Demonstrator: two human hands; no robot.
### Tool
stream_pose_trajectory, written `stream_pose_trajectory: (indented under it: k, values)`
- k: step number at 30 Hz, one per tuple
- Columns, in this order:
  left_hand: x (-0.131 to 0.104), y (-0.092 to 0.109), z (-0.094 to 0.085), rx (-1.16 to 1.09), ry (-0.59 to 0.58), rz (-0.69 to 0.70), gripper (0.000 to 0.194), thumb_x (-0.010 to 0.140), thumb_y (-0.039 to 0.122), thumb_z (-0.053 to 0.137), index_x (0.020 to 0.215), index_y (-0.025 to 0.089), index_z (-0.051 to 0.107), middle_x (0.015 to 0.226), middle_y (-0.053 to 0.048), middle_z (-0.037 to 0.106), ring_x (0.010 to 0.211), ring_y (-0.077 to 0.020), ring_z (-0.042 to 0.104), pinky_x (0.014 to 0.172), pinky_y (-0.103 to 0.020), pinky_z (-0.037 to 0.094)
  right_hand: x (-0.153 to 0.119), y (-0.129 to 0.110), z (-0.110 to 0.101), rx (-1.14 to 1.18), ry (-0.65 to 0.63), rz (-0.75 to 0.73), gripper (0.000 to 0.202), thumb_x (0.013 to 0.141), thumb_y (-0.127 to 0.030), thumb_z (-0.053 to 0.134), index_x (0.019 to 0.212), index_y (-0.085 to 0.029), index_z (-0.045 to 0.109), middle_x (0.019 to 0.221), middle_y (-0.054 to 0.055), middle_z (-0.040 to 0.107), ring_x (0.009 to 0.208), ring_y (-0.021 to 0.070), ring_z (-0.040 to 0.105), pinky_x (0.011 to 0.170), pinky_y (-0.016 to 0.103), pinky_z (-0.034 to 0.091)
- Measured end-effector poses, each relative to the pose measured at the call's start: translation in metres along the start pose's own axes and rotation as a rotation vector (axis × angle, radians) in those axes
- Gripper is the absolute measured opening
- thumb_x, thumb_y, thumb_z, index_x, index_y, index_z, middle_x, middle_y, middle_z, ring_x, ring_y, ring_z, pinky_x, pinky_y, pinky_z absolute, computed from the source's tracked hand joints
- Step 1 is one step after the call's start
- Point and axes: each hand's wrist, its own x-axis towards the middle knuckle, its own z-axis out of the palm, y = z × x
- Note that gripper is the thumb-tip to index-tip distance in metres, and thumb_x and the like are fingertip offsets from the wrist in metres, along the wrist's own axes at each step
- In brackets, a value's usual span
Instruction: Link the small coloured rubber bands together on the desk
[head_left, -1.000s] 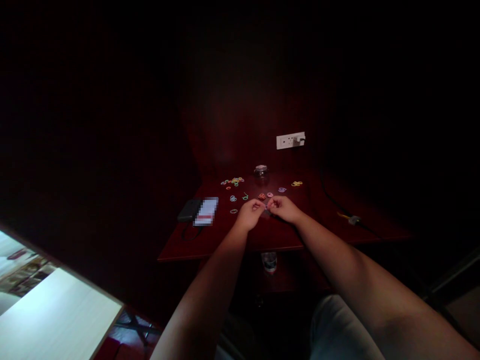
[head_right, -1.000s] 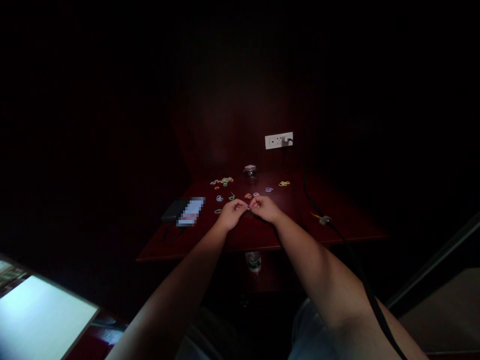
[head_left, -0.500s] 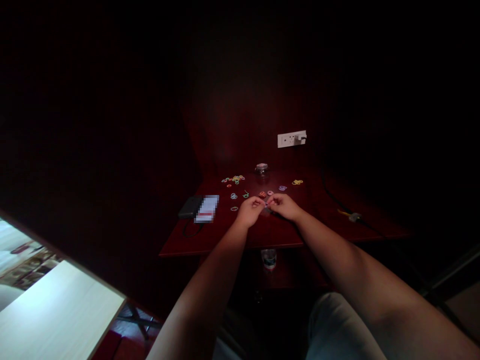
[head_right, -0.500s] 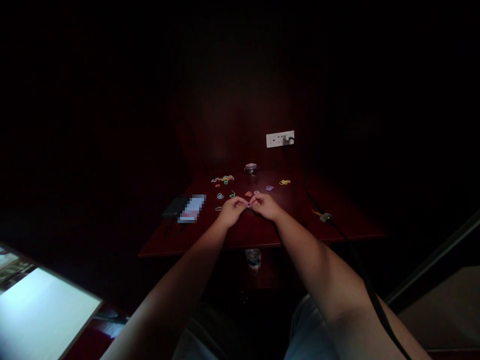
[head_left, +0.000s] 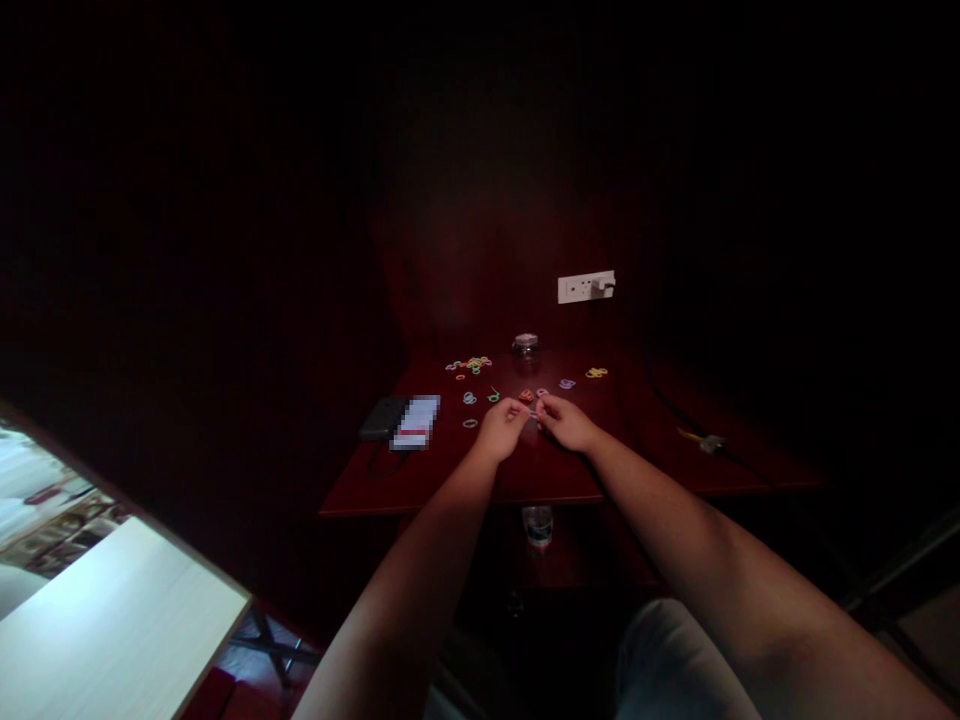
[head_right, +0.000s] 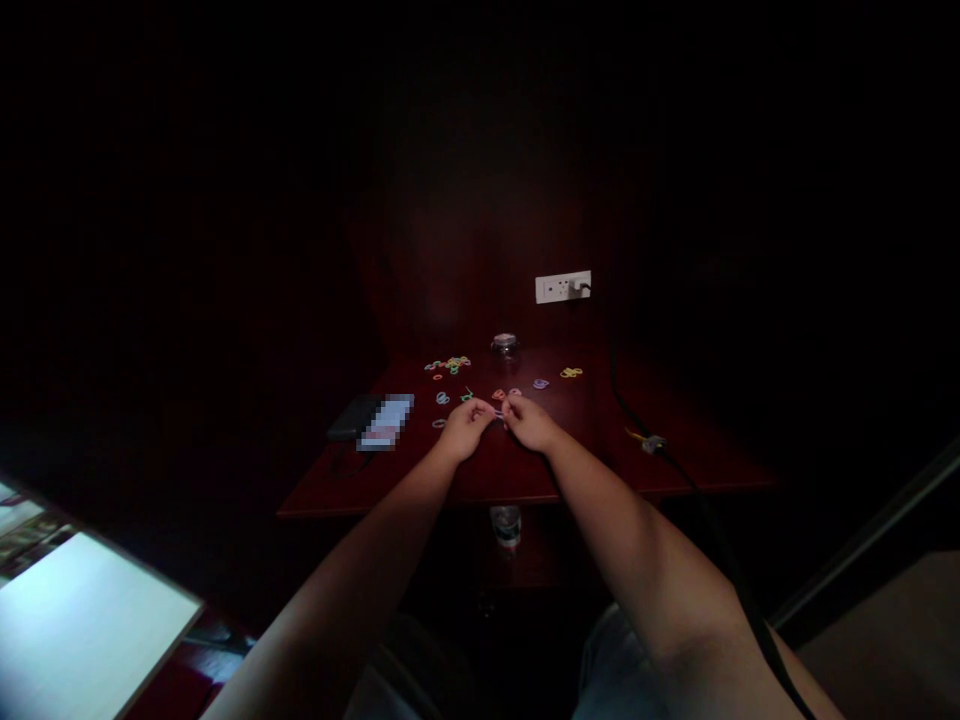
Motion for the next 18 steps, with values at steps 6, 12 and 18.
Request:
stream_pose_trajectory:
  k: [6, 12, 18]
  values:
    - [0.001, -0.002, 0.0, -0.02, 0.007, 0.007, 0.009, 0.077, 0.022, 0.056, 0.077, 0.013, 0.058, 0.071, -0.002, 0.061, 0.065, -0.0108, 0.053, 0.065, -0.023, 0.041, -0.001, -0.004, 0.0, 0.125, -0.024, 0.024, 0.013, 0.075, -0.028, 0.05, 0.069, -0.019, 0.044, 0.057, -0.003, 0.048, 0.051, 0.0105, 0.043, 0.052, 0.023, 0.034]
    - [-0.001, 0.002, -0.001, -0.025, 0.015, 0.021, 0.01, 0.078, 0.023, 0.055, 0.077, 0.014, 0.058, 0.07, -0.001, 0.059, 0.064, -0.0102, 0.052, 0.064, -0.022, 0.041, -0.004, -0.012, -0.001, 0.218, -0.035, 0.095, 0.02, 0.072, -0.034, 0.056, 0.067, -0.019, 0.044, 0.053, -0.004, 0.046, 0.046, 0.0091, 0.041, 0.048, 0.022, 0.032]
    - [-0.001, 0.002, -0.001, -0.047, 0.069, 0.037, 0.009, 0.079, 0.023, 0.055, 0.078, 0.014, 0.057, 0.071, -0.001, 0.058, 0.065, -0.0098, 0.052, 0.064, -0.022, 0.041, -0.003, -0.011, -0.001, 0.212, -0.03, 0.07, 0.024, 0.069, -0.037, 0.06, 0.066, -0.018, 0.046, 0.052, -0.005, 0.042, 0.046, 0.0078, 0.037, 0.046, 0.021, 0.028]
